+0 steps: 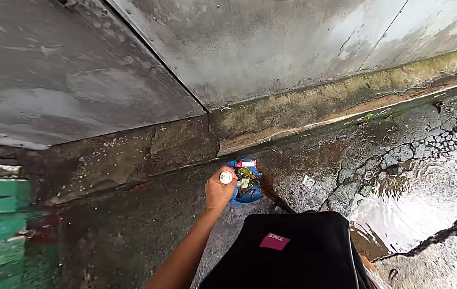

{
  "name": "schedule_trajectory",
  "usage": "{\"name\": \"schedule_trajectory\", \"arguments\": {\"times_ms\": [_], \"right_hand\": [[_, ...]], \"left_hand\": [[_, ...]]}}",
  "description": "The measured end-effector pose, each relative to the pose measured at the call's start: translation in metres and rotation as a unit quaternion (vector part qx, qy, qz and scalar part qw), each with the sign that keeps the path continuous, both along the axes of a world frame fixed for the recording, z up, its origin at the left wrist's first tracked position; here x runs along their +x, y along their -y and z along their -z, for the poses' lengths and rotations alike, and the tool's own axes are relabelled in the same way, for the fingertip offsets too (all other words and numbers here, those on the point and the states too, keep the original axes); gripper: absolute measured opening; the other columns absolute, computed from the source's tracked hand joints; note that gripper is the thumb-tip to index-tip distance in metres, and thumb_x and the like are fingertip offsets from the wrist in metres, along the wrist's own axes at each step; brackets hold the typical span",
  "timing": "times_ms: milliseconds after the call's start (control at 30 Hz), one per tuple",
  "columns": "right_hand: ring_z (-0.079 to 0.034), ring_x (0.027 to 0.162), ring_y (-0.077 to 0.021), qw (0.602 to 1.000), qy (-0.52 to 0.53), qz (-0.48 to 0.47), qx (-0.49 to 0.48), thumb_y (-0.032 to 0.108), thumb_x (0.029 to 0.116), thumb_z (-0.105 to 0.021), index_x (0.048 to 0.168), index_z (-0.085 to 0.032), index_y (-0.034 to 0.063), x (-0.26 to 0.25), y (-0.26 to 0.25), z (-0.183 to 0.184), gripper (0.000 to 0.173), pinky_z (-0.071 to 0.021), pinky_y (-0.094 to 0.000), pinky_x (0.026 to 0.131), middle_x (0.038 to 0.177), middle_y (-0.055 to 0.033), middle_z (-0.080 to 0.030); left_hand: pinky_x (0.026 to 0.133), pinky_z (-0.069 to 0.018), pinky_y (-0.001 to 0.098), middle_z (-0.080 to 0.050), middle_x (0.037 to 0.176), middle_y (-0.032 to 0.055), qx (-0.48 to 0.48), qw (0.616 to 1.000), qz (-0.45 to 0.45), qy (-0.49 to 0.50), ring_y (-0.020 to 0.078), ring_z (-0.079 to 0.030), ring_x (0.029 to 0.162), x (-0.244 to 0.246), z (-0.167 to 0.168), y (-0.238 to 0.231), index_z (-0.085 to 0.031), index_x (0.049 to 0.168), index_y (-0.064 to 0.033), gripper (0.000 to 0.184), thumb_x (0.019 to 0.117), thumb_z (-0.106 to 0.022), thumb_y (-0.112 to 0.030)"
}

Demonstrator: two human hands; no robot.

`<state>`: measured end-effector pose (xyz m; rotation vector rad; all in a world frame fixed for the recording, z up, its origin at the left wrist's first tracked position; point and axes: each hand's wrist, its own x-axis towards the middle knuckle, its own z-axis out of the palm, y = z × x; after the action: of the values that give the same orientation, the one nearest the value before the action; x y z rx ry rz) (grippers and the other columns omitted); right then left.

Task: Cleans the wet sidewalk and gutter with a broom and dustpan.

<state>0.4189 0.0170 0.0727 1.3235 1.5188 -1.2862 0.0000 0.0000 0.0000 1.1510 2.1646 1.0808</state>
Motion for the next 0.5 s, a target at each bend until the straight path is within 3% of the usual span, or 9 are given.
{"name": "schedule_trajectory", "arguments": {"times_ms": [33,67,133,200,267,333,400,500], "right_hand": [[-0.064,0.121,-0.0456,0.993,-0.051,0.041,0.101,0.023,0.108,-0.051,0.142,-0.06,0.0027,0.037,0.014,0.035,0.041,-0.047,-0.0621,0.104,0.13,-0.0284,-0.067],[-0.066,0.117,-0.047,0.987,-0.062,0.087,0.12,0.023,0.1042,-0.059,0.143,-0.062,0.0066,0.059,0.013,0.05,0.042,-0.0477,-0.0661,0.101,0.126,-0.028,-0.069],[-0.064,0.123,-0.0444,0.983,-0.024,0.141,0.113,0.022,0.1012,-0.065,0.148,-0.059,0.0179,0.079,-0.003,0.039,0.048,-0.0454,-0.0656,0.106,0.132,-0.0236,-0.068],[-0.063,0.123,-0.0462,0.981,0.017,0.13,0.14,0.022,0.1022,-0.063,0.152,-0.055,0.0209,0.079,-0.024,0.02,0.05,-0.0444,-0.0679,0.105,0.134,-0.024,-0.067],[-0.064,0.12,-0.0477,0.978,0.063,0.099,0.174,0.024,0.1042,-0.059,0.154,-0.051,0.0235,0.06,-0.045,0.023,0.051,-0.0455,-0.0696,0.101,0.132,-0.0243,-0.068],[-0.064,0.121,-0.0465,0.973,0.107,0.078,0.188,0.025,0.1052,-0.053,0.156,-0.049,0.0267,0.018,-0.064,0.049,0.051,-0.0472,-0.0686,0.098,0.133,-0.023,-0.067],[-0.063,0.124,-0.0444,0.976,0.122,0.037,0.175,0.025,0.1052,-0.05,0.154,-0.051,0.0271,-0.027,-0.078,0.073,0.049,-0.0478,-0.0676,0.099,0.136,-0.0212,-0.065],[-0.06,0.128,-0.046,0.988,0.08,-0.036,0.126,0.025,0.1053,-0.05,0.15,-0.055,0.0234,-0.055,-0.074,0.068,0.045,-0.0461,-0.0686,0.101,0.139,-0.0231,-0.063]], "left_hand": [[0.087,-0.054,0.0517,-0.07,0.095,0.0198,0.011,1.0,-0.013,0.011,0.0294,-0.069,0.092,-0.008,0.0,0.001,-0.065,0.097,0.0078,0.014,0.0835,-0.069,0.007],[0.088,-0.0551,0.047,-0.069,0.095,0.0187,0.025,0.999,-0.028,0.021,0.0253,-0.068,0.091,-0.018,0.001,0.004,-0.063,0.098,0.0095,0.016,0.0828,-0.069,0.008],[0.086,-0.0566,0.0343,-0.067,0.092,0.0109,0.062,0.996,-0.05,0.039,0.0125,-0.066,0.087,-0.04,-0.001,0.009,-0.06,0.098,0.0094,0.02,0.0797,-0.067,0.009],[0.086,-0.0568,0.029,-0.065,0.09,0.0041,0.101,0.991,-0.071,0.051,0.0056,-0.065,0.085,-0.058,-0.006,0.015,-0.056,0.097,0.0077,0.023,0.0764,-0.065,0.011],[0.085,-0.0586,0.0272,-0.065,0.087,-0.0033,0.14,0.983,-0.103,0.061,0.0022,-0.066,0.083,-0.066,-0.01,0.019,-0.054,0.096,0.0014,0.028,0.0734,-0.063,0.014],[0.085,-0.0589,0.0261,-0.063,0.086,-0.0073,0.172,0.973,-0.137,0.065,0.0007,-0.066,0.083,-0.067,-0.006,0.019,-0.053,0.095,-0.0028,0.031,0.0721,-0.062,0.016],[0.084,-0.0584,0.0256,-0.063,0.087,-0.0079,0.184,0.966,-0.167,0.071,0.0002,-0.065,0.084,-0.06,0.007,0.018,-0.054,0.096,-0.0032,0.03,0.0737,-0.062,0.015],[0.082,-0.0579,0.0247,-0.064,0.086,-0.0067,0.179,0.962,-0.185,0.086,0.0008,-0.065,0.082,-0.048,0.015,0.013,-0.057,0.096,-0.0019,0.027,0.0746,-0.062,0.014]]}}
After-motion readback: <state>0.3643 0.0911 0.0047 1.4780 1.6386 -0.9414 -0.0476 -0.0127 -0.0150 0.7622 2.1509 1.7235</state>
